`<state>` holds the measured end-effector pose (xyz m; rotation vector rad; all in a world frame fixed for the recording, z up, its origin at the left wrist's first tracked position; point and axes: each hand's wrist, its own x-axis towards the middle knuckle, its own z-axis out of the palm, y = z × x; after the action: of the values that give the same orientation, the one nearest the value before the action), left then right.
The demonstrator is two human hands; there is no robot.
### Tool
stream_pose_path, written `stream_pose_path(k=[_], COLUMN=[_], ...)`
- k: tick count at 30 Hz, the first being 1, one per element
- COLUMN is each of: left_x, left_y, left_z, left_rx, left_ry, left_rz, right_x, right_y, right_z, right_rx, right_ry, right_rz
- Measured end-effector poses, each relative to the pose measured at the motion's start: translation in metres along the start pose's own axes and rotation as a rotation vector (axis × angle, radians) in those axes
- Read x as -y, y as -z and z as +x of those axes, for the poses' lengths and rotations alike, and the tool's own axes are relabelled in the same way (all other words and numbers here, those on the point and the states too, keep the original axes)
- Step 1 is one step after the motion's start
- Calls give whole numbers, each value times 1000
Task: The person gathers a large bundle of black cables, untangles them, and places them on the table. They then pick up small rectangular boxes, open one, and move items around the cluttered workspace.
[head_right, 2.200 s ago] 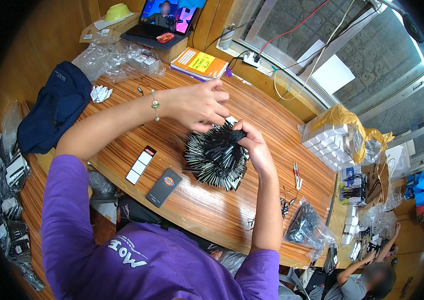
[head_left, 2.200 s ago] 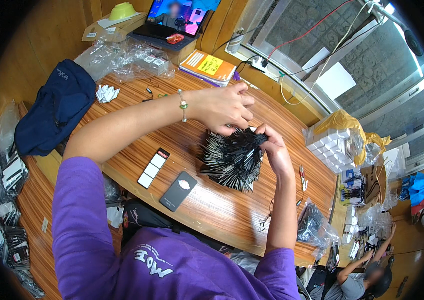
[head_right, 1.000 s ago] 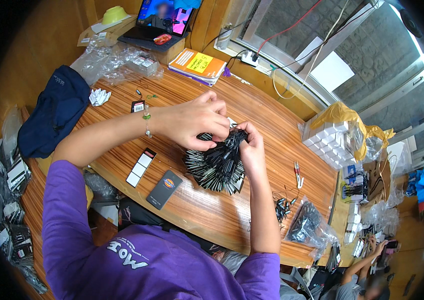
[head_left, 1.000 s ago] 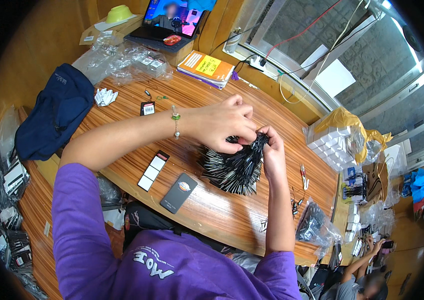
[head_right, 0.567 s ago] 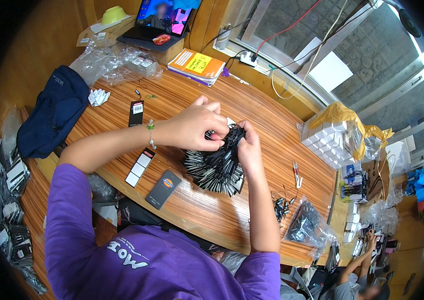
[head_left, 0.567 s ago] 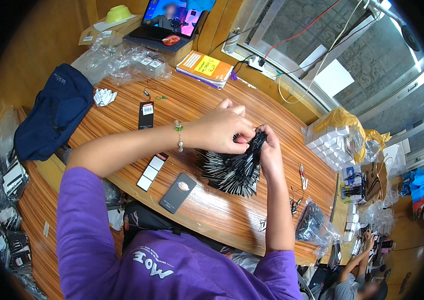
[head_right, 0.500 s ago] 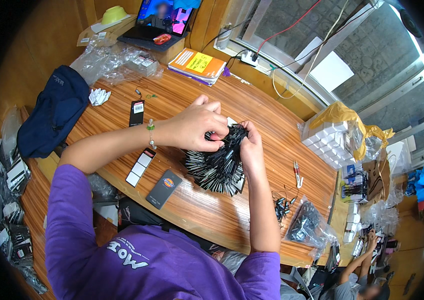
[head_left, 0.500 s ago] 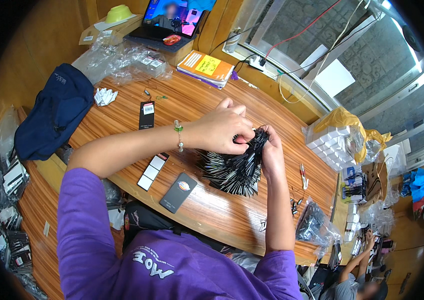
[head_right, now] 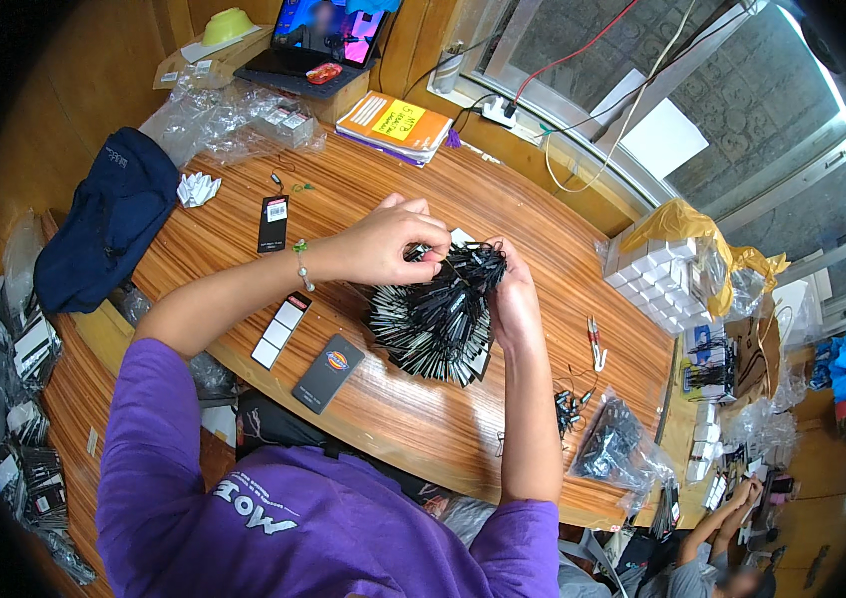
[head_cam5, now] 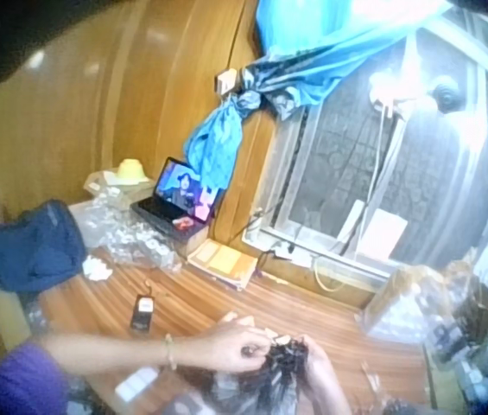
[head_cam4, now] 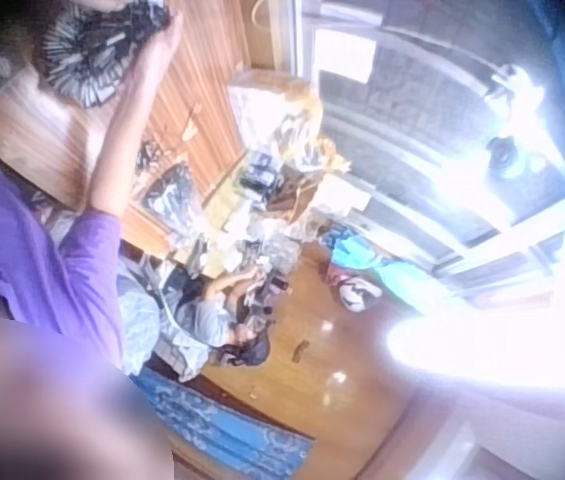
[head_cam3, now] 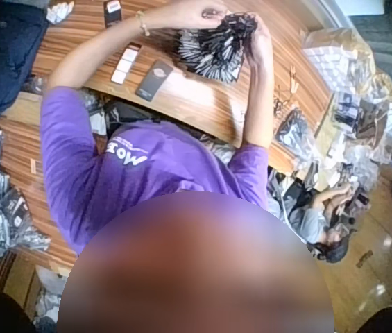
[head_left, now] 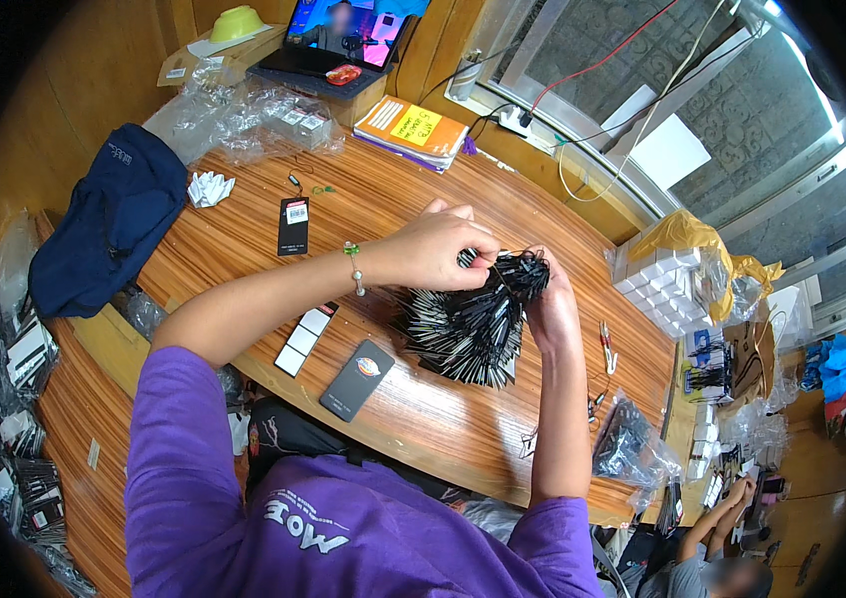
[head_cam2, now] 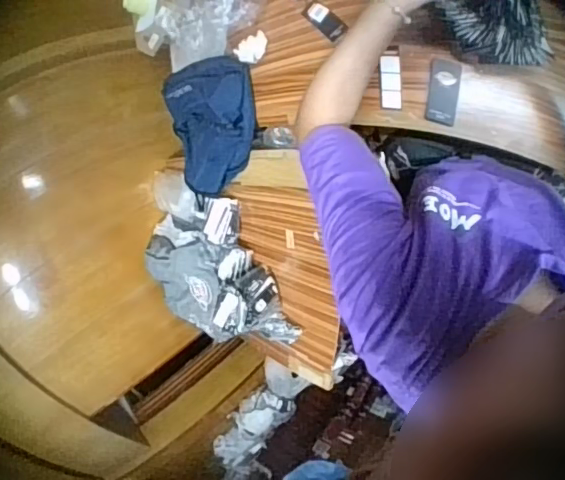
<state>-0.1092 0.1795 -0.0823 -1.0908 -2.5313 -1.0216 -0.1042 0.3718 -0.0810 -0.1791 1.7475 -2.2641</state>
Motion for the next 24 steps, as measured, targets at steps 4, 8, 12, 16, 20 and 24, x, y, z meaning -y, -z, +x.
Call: stream_pose_path(k=[4,8,12,16,20,24], left_x=[4,-1,0,-3,-8,-4], left_y=[0,4,-2,-5,-5,-5], left_z=[-1,-2,-4,-3,-3,-3], left_rx=[14,12,-82,-111,-93,-94], left_ry=[-5,3,-50,-55,-30,-29], left_rz=[-15,23,113,128,114,92], right_x=[-4,-2,-1,-2,-3,-4], right_y=[8,6,4,4,2,5], right_z=[3,1,-1,-2,-3,-2], right_rx=[34,41,61,106,95,66], right_ry=[6,-1,19,27,37,19], right_rz=[-16,-23,-35,-67,-57,17])
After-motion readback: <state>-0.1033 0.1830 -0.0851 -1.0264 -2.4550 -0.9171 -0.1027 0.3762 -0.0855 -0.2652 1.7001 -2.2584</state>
